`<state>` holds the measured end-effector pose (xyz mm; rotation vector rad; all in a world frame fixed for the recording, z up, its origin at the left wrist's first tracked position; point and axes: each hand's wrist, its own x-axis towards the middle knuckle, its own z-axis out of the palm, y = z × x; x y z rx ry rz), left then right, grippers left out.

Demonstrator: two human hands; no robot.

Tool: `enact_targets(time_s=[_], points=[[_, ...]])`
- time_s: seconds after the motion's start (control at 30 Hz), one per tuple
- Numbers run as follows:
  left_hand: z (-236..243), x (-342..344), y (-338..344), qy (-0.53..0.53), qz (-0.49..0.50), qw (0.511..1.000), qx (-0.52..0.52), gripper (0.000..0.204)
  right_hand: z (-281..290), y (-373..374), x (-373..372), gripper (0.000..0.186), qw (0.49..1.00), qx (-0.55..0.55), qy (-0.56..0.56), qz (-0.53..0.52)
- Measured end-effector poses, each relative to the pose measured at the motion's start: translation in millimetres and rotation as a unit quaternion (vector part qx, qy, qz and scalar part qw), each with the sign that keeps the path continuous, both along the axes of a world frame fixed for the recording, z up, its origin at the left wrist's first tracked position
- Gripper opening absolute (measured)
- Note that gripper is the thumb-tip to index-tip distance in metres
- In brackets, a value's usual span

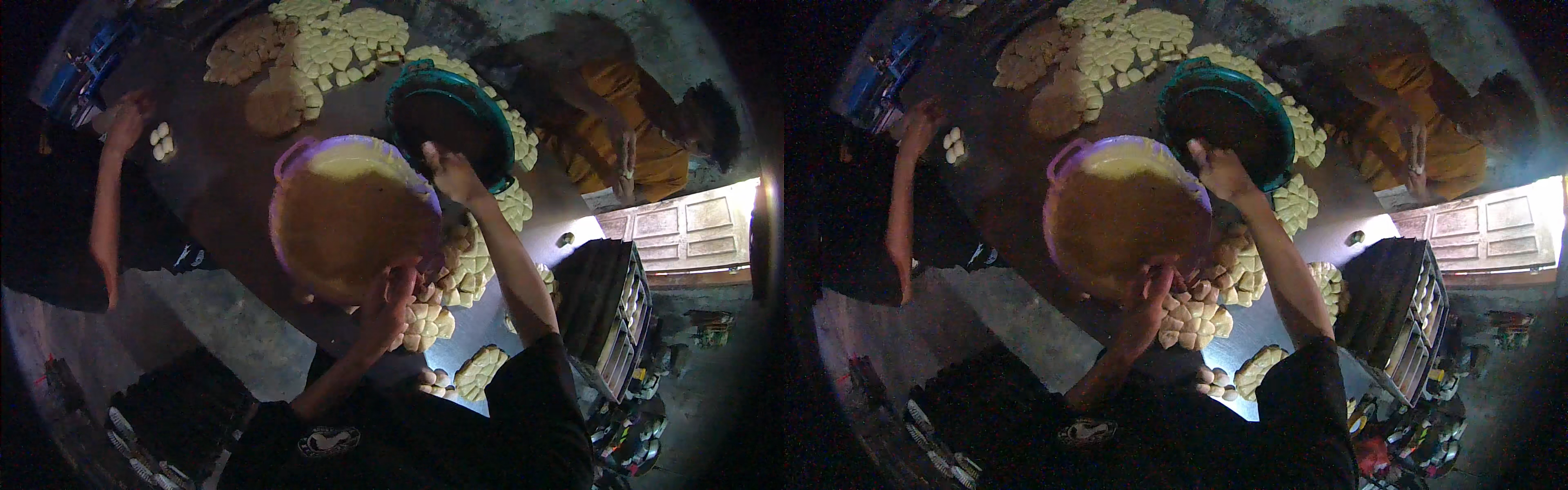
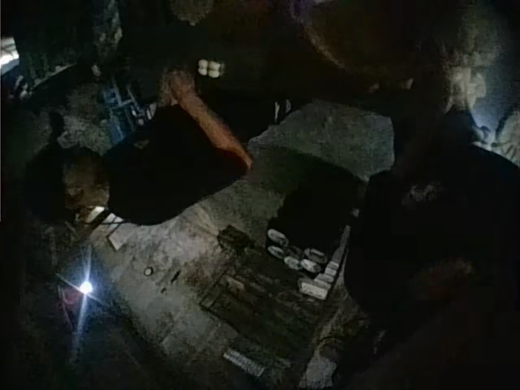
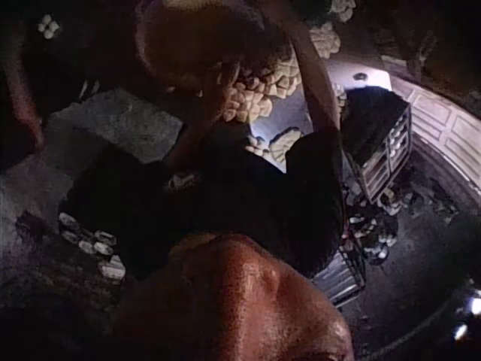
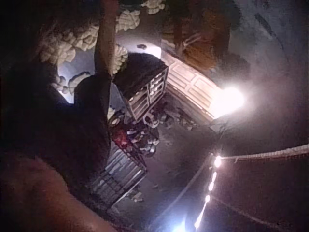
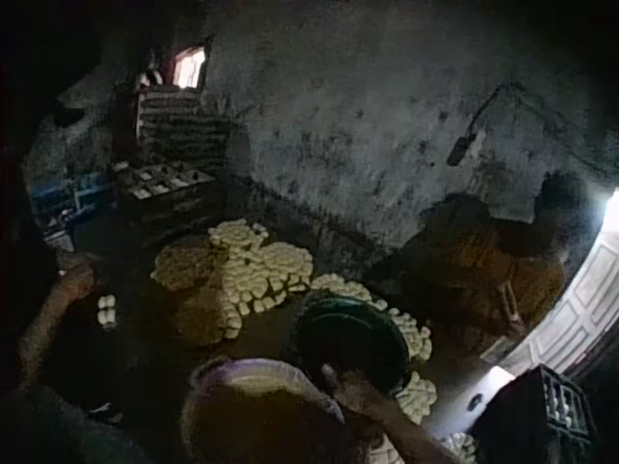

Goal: The person prepares bread dough by hand, filling small pieces of dough with a dark substance from a container and placing them into metal baking tins.

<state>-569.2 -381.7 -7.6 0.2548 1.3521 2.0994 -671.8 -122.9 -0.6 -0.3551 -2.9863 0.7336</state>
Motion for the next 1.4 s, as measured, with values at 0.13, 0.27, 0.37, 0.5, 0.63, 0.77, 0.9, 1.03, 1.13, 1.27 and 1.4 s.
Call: enact_targets(time_s=[0.13, 0.27, 0.37, 0.5, 0.63, 0.77, 0.9, 1.03, 1.13, 1.27, 1.4], points=[[-30.6, -1.2, 1.9, 0.425, 0.053, 0.875, -0.227, 0.026, 15.9, -15.3, 24.2, 0.047, 0.958, -0.236, 0.075, -0.147], [24.3, -2.6, 10.0, -0.043, -0.024, 0.999, 0.011, 0.039, 62.2, -69.1, 107.2, 0.033, 0.815, -0.545, 0.133, -0.149], [25.3, 17.2, 18.8, -0.2, -0.062, 0.957, 0.202, 0.05, 90.9, -112.8, 168.9, 0.049, 0.77, -0.592, 0.201, -0.129], [41.6, 53.6, 15.9, -0.267, -0.127, 0.941, 0.166, 0.049, 67.5, -99.9, 255.2, 0.046, 0.793, -0.555, 0.239, -0.075], [65.2, 97.3, 22.0, -0.38, -0.129, 0.885, 0.235, 0.04, 79.2, -101.4, 318.9, 0.04, 0.803, -0.508, 0.304, -0.058], [84.7, 154.4, 28.4, -0.115, -0.171, 0.971, 0.119, 0.047, 107.7, -109.5, 375.7, 0.046, 0.963, -0.044, 0.257, -0.066], [118.2, 204.0, 24.5, -0.107, -0.235, 0.966, -0.028, 0.043, 105.3, -115.3, 437.6, 0.021, 0.929, -0.189, 0.301, -0.108], [93.9, 253.5, 25.2, 0.021, -0.174, 0.984, 0.008, 0.031, 99.3, -124.0, 487.6, 0.026, 0.924, -0.159, 0.343, -0.068], [91.2, 283.2, 24.6, -0.031, -0.131, 0.99, 0.045, 0.021, 110.4, -138.5, 516.5, 0.035, 0.934, -0.027, 0.356, -0.008], [78.7, 312.7, 16.3, 0.071, -0.136, 0.988, 0.009, 0.018, 116.8, -141.0, 556.4, 0.026, 0.927, -0.042, 0.372, -0.007], [90.0, 341.6, 10.5, 0.217, -0.149, 0.963, -0.051, 0.014, 116.9, -144.0, 584.2, 0.009, 0.903, -0.179, 0.388, -0.043]])
